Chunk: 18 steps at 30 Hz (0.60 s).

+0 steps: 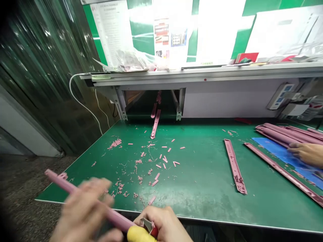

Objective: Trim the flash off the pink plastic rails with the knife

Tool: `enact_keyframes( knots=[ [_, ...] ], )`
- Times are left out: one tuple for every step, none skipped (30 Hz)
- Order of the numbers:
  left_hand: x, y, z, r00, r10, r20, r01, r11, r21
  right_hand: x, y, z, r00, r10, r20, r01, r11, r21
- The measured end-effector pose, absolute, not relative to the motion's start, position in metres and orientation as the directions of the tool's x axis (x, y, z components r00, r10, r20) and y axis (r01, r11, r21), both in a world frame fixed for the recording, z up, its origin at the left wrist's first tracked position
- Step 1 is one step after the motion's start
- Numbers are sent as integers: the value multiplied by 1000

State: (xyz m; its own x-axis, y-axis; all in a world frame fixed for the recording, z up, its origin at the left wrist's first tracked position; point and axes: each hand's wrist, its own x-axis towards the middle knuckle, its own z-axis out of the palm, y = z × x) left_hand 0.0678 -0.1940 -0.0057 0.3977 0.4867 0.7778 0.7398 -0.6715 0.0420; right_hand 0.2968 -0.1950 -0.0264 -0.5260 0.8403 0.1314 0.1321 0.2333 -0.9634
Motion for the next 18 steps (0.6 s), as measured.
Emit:
enact_keyframes(
  knots=[
    [69, -198, -6, 547, 478, 687, 696, -716, -56, 303, -194, -16, -550, 831, 82, 143, 190, -971],
    [69, -200, -5, 657, 454, 602, 642, -755, -131, 308, -193, -7, -571, 820, 40, 144, 148, -979],
    [68, -201, -1, 730, 435, 527, 585, -796, -154, 312, -193, 1, -579, 815, 16, 144, 122, -982],
    [66, -200, 4, 755, 436, 490, 557, -820, -128, 315, -193, 6, -570, 821, 18, 153, 128, -980],
    [62, -198, 9, 762, 456, 460, 552, -829, -92, 317, -194, 9, -543, 839, 41, 181, 165, -970],
    [58, -195, 15, 767, 480, 426, 559, -826, -76, 318, -194, 10, -506, 858, 90, 228, 234, -945],
    [53, -192, 20, 771, 503, 391, 573, -816, -79, 318, -194, 8, -483, 858, 172, 280, 337, -899],
    [49, -190, 25, 776, 523, 353, 586, -805, -97, 317, -194, 4, -479, 836, 266, 332, 453, -828],
    [45, -187, 30, 789, 529, 312, 585, -802, -119, 316, -194, -1, -496, 795, 350, 379, 561, -736],
    [44, -186, 35, 802, 523, 289, 575, -806, -138, 313, -193, -7, -527, 742, 414, 415, 650, -636],
    [44, -185, 40, 818, 506, 273, 555, -818, -148, 310, -193, -11, -562, 689, 459, 447, 719, -532],
    [45, -185, 45, 831, 492, 261, 539, -828, -155, 306, -192, -15, -589, 644, 489, 480, 765, -429],
    [47, -185, 50, 841, 482, 248, 526, -834, -166, 303, -191, -17, -605, 618, 503, 520, 784, -339],
    [50, -185, 55, 858, 463, 223, 504, -843, -189, 300, -190, -17, -617, 602, 507, 553, 790, -265],
    [53, -186, 58, 874, 445, 197, 481, -849, -216, 298, -188, -16, -628, 588, 510, 572, 793, -209],
    [55, -186, 62, 883, 435, 175, 466, -851, -241, 297, -186, -14, -640, 574, 510, 581, 797, -167],
    [57, -187, 64, 887, 432, 160, 460, -849, -259, 297, -185, -12, -652, 561, 511, 581, 802, -138],
    [58, -188, 65, 886, 437, 156, 464, -844, -269, 297, -184, -10, -664, 547, 510, 574, 810, -121]
  ],
)
